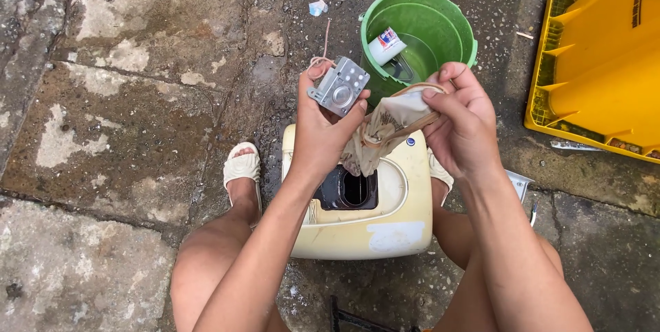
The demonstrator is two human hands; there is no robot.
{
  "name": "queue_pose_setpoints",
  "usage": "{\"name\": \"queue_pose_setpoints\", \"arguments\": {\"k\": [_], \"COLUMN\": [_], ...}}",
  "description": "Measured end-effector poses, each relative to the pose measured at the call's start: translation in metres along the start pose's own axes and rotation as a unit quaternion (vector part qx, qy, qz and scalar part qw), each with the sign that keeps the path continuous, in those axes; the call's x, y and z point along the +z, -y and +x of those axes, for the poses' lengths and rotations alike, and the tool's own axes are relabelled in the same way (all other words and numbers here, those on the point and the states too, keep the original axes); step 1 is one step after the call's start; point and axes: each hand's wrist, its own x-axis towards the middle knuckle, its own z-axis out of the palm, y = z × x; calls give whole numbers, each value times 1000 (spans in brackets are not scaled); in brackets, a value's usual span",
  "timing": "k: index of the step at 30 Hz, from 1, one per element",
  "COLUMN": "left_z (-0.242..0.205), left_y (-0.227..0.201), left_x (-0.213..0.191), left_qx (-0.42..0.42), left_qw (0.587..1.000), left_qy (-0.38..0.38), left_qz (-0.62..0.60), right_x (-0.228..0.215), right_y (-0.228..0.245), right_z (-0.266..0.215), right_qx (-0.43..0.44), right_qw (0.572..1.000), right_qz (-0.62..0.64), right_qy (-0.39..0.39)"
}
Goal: Cleaning the exterior and internal components of a water heater thermostat unit using a cloth and screwdriver.
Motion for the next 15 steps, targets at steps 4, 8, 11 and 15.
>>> {"name": "queue_pose_setpoints", "arguments": {"k": [4,8,11,15], "left_z": [2,2,-1,-8], "left_y": [-10,-12,-21,-31], "left_x": [-2,-5,-4,4], "left_qx": [23,45,68,80], "left_qw": [999,998,995,990], "left_qy": [22,35,27,20], "left_qz": [-3,29,65,114], "right_x": [20,25,32,32], "right_y": [0,-5,-3,-6], "right_z": [-5,-5,-6,-5], "right_qx": [-120,-185,-208,-211], "right_qw": [991,976,968,968], "right_qz": [-58,-117,-140,-133], "right_qy": [-17,8,27,43]}}
